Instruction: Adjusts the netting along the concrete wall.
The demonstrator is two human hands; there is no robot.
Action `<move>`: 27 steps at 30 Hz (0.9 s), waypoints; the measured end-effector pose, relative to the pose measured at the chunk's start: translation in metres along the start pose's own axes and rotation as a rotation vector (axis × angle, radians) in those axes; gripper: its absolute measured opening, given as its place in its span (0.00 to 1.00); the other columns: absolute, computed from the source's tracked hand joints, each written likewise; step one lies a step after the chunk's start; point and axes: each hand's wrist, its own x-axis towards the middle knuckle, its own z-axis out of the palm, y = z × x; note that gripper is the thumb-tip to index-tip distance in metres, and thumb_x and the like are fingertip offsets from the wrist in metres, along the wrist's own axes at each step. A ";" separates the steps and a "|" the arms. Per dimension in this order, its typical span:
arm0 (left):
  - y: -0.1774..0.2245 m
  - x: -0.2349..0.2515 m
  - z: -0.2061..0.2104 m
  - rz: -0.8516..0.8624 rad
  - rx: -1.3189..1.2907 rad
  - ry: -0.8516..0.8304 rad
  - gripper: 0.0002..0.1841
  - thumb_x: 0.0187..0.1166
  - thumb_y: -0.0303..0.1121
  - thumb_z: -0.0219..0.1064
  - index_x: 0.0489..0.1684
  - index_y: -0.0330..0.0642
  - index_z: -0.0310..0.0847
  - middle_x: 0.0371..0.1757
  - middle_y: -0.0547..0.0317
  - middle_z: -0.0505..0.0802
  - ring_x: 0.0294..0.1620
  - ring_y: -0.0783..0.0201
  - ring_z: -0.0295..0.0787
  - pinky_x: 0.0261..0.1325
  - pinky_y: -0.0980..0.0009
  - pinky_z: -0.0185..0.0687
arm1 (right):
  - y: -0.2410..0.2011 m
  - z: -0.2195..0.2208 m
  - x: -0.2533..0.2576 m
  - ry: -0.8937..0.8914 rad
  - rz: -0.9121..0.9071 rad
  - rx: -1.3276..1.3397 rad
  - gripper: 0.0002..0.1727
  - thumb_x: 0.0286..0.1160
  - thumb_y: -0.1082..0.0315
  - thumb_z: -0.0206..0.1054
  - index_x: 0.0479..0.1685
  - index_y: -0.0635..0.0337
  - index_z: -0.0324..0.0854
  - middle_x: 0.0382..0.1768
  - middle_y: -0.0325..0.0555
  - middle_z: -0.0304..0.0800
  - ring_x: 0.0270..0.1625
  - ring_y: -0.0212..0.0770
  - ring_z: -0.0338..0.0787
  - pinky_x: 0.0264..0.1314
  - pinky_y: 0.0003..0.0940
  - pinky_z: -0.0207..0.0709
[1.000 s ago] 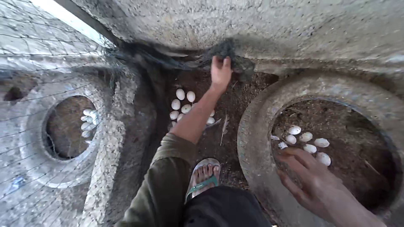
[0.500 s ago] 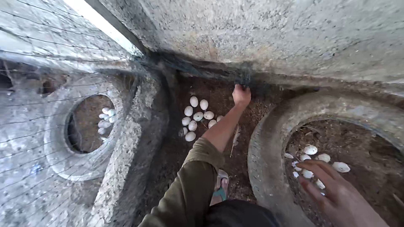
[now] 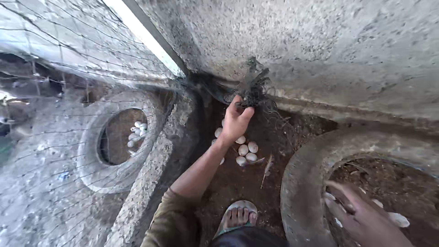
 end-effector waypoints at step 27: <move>-0.065 -0.094 -0.098 -0.651 -0.106 -0.003 0.27 0.95 0.48 0.43 0.75 0.34 0.73 0.57 0.49 0.91 0.51 0.60 0.91 0.56 0.60 0.88 | -0.126 0.117 0.122 0.319 -0.240 0.553 0.23 0.70 0.66 0.74 0.60 0.70 0.77 0.53 0.42 0.87 0.54 0.19 0.87 0.60 0.18 0.83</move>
